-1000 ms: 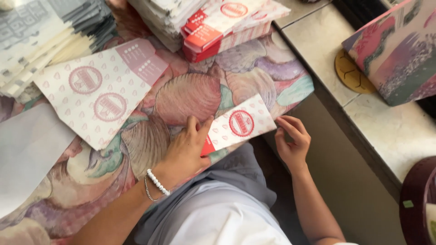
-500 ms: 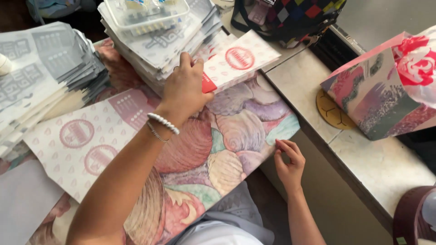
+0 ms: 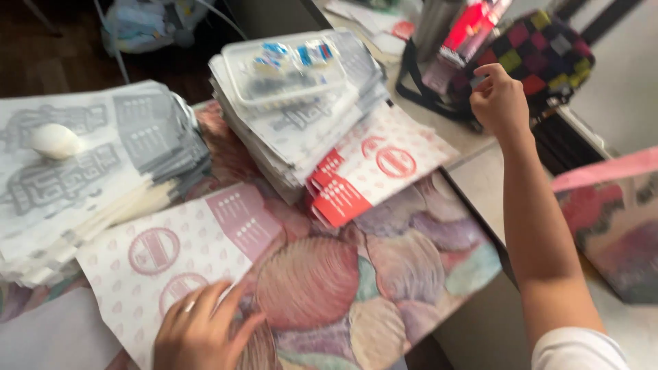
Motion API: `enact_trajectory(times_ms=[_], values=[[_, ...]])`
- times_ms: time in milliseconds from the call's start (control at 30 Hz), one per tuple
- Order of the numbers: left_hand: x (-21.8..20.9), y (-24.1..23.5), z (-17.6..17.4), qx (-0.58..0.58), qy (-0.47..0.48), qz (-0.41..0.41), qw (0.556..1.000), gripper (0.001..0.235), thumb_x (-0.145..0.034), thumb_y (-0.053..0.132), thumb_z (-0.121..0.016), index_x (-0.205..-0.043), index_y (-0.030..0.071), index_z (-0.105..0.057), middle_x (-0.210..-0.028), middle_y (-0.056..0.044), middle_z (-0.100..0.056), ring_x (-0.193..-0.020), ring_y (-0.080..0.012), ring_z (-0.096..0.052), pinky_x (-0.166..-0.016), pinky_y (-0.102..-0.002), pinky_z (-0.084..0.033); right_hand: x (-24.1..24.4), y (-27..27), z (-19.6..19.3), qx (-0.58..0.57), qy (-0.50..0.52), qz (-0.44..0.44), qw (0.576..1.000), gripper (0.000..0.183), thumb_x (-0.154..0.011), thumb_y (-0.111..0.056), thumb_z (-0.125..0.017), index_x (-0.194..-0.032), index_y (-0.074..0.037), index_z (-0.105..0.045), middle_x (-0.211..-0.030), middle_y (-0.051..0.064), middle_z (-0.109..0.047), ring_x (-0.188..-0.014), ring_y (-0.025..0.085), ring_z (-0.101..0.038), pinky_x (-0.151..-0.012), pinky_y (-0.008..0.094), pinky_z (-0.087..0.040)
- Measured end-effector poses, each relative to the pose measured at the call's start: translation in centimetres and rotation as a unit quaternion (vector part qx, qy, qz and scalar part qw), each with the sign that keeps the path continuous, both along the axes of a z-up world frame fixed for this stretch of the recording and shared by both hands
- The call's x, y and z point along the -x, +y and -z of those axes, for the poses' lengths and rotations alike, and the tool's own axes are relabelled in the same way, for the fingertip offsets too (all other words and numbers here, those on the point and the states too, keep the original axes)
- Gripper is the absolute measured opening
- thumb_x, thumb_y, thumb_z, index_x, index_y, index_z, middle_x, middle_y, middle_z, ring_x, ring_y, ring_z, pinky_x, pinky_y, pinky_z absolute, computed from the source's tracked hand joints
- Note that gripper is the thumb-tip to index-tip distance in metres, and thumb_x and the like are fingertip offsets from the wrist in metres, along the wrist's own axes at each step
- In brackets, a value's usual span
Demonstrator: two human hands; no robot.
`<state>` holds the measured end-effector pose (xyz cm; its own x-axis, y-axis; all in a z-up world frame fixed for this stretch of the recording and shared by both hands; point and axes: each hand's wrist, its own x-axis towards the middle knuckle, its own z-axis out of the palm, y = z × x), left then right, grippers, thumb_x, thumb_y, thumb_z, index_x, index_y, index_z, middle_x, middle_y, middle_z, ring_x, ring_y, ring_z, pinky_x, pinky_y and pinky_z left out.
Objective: Folding paper food wrappers into sleeves on a table
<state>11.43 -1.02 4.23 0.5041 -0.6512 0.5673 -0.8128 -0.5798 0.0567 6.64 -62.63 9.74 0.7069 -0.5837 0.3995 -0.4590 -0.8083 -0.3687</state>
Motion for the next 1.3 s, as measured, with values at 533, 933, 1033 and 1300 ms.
enact_trajectory(times_ms=[533,933,1033,1300], values=[[-4.9,8.5,21.0,0.057,-0.025,-0.066,0.996,0.019,-0.089,0.032,-0.058,-0.101,0.030,-0.072,-0.109,0.003,-0.074,-0.098,-0.0176,-0.071,-0.094,-0.048,-0.044,-7.0,-6.1,0.8,0.014,-0.163,0.069,0.984,0.059,-0.093,0.002,-0.052,-0.152,-0.001,-0.049,-0.064,-0.004,-0.051,-0.055,0.013,-0.047,-0.064,0.032,-0.047],[-4.4,9.4,15.4,0.077,-0.028,0.016,0.996,0.006,-0.083,0.023,-0.075,-0.087,0.018,-0.077,-0.091,0.002,-0.079,-0.084,-0.0124,-0.075,-0.064,-0.030,-0.054,-2.9,36.3,0.2,-0.053,-0.144,-0.616,0.773,0.019,-0.102,-0.012,-0.061,-0.113,0.002,-0.067,-0.124,0.018,-0.067,-0.114,0.041,-0.069,-0.103,0.053,-0.058],[-2.9,6.9,6.5,0.125,-0.010,0.000,0.992,0.007,-0.090,0.012,-0.073,-0.095,0.014,-0.078,-0.100,0.002,-0.079,-0.088,-0.0097,-0.073,-0.078,-0.029,-0.053,-3.6,43.8,3.8,0.070,0.000,-0.615,0.786,0.049,-0.108,-0.033,-0.049,-0.146,-0.001,-0.053,-0.143,0.016,-0.061,-0.119,0.030,-0.065,-0.102,0.041,-0.053],[-1.8,7.9,2.9,0.202,0.004,-0.101,0.974,0.028,-0.092,0.029,-0.086,-0.103,0.006,-0.075,-0.104,-0.009,-0.074,-0.093,-0.0282,-0.070,-0.085,-0.039,-0.055,-5.0,46.9,7.5,-0.084,-0.009,-0.556,0.827,0.011,-0.099,-0.020,-0.066,-0.100,-0.011,-0.073,-0.094,0.003,-0.074,-0.088,0.026,-0.071,-0.068,0.040,-0.055]])
